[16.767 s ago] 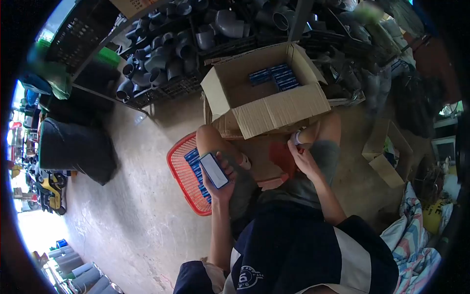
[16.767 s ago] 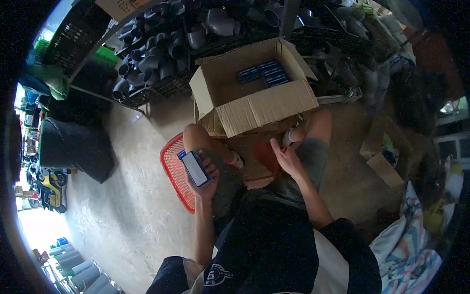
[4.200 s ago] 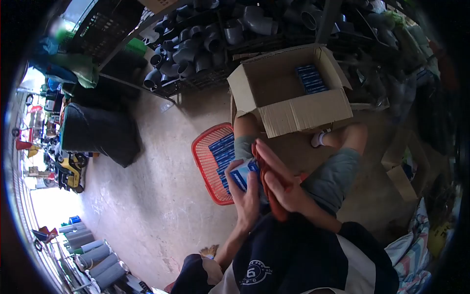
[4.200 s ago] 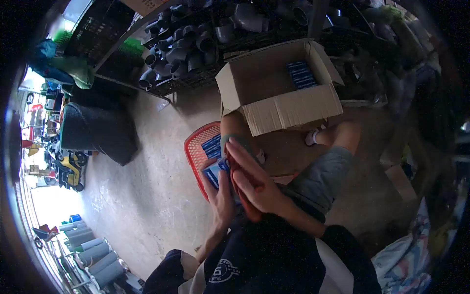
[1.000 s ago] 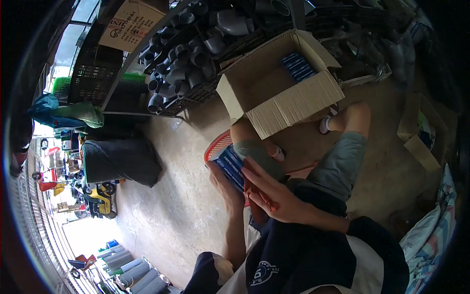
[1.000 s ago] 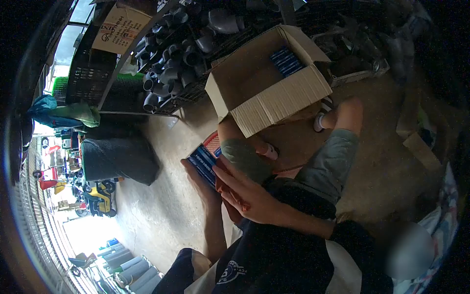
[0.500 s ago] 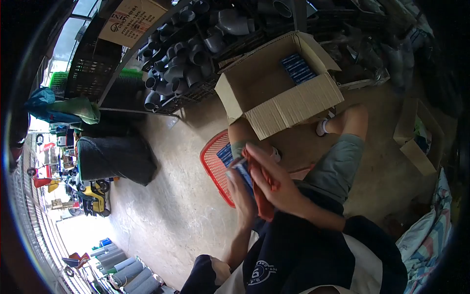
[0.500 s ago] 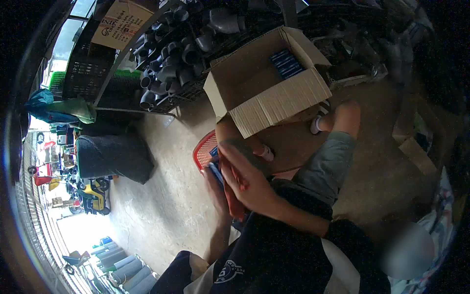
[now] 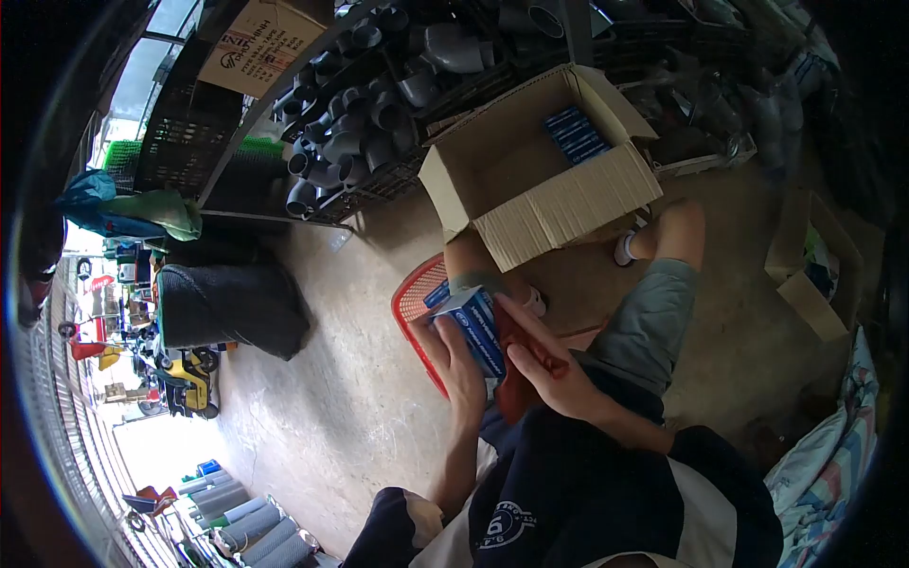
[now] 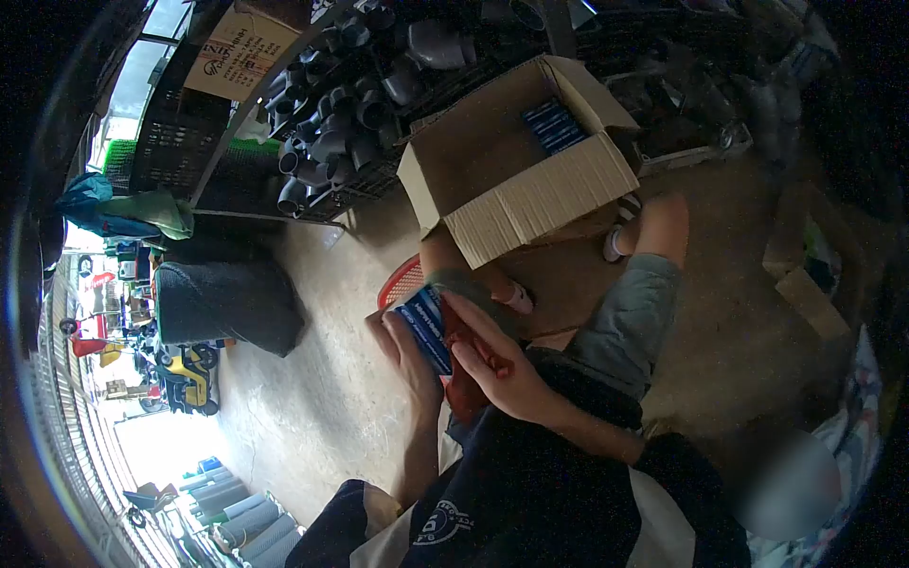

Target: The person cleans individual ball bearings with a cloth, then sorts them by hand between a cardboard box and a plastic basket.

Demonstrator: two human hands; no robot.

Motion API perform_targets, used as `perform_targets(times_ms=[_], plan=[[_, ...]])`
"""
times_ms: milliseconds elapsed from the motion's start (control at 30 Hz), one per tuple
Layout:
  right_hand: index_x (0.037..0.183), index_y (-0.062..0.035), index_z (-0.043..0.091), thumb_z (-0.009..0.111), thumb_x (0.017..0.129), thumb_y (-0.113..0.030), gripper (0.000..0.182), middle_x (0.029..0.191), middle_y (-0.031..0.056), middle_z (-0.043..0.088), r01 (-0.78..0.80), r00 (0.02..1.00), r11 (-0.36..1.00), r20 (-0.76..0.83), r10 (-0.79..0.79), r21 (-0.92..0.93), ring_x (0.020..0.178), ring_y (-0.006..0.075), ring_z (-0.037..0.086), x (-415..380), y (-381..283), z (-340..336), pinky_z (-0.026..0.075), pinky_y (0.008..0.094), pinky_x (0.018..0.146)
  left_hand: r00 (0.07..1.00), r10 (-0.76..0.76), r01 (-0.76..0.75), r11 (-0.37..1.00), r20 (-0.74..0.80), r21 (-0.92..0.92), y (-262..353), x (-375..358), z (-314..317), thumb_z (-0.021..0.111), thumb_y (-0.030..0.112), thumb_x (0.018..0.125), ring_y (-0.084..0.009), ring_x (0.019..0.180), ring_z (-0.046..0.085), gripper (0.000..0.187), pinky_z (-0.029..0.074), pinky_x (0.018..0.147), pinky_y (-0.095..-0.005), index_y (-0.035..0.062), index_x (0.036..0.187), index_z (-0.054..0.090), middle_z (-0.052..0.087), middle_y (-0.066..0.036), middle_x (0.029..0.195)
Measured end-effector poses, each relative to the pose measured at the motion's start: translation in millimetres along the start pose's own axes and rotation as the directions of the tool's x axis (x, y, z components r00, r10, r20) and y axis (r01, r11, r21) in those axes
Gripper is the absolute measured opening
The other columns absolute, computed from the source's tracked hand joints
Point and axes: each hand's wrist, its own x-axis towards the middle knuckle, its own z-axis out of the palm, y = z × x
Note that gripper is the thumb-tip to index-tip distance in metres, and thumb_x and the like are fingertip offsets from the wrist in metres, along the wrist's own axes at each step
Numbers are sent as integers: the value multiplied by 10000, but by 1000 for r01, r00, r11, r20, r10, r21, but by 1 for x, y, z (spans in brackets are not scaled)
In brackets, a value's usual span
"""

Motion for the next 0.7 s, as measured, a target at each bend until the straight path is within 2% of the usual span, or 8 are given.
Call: perform_targets(times_ms=[33,100,167,200,400,533,633,700], plan=[[1557,-27,297,523,1032,-67,573,1593,162,321,85,996,986,19,-83,-146,1481,235,307,0,-1,-1,287,346,1181,997,28,-30,999,72,24,0,2,1,352,399,1096,-207,1061,538,433,440,941,-358,40,1326,426,537,-129,1184],[1553,-26,308,531,1028,-75,572,1591,169,323,249,968,871,98,-230,-423,1492,250,288,2,-9,-2,260,359,1195,967,-115,173,951,226,-257,4,5,1,275,478,1095,-223,1187,530,560,415,1038,-362,66,1460,381,541,-131,1296],[1552,-29,314,539,1025,-86,576,1593,174,318,250,967,859,161,-197,-448,1497,265,279,2,-11,-2,250,372,1200,930,-163,319,801,328,-506,13,4,3,234,543,1082,-240,1243,527,648,409,1075,-362,84,1532,323,535,-138,1351],[1551,-31,316,542,1023,-91,578,1593,176,316,250,965,853,189,-181,-458,1499,273,274,2,-11,-1,246,378,1203,935,-190,322,808,299,-493,10,2,5,181,603,1058,-247,1291,513,731,395,1115,-363,86,1567,270,516,-145,1396],[1545,-44,336,535,1030,-115,556,1595,154,326,221,958,891,-83,-274,-396,1494,271,285,7,13,10,269,392,1194,911,-132,254,926,390,-280,-10,-19,14,180,558,1071,-286,1353,472,725,379,1124,-386,10,1510,362,520,-183,1417],[1548,-37,321,511,1030,-93,554,1596,181,316,-51,985,996,-161,63,75,1512,294,239,20,-5,1,203,403,1214,921,62,-24,994,385,-103,16,-35,13,191,553,1072,-287,1353,472,730,367,1130,-381,-8,1505,366,534,-188,1408],[1552,-34,309,516,1020,-81,573,1599,213,294,241,965,840,25,-263,-486,1506,313,261,-2,8,10,237,405,1202,914,-91,254,890,396,-380,2,-4,2,203,564,1068,-284,1348,477,748,367,1127,-371,-19,1511,356,515,-193,1434],[1549,-31,313,525,1006,-68,585,1603,214,285,197,979,858,57,-194,-474,1506,333,256,-2,10,7,221,428,1211,927,-111,278,845,358,-457,8,-3,3,216,589,1060,-274,1332,489,772,368,1122,-364,-21,1511,358,521,-193,1424]])
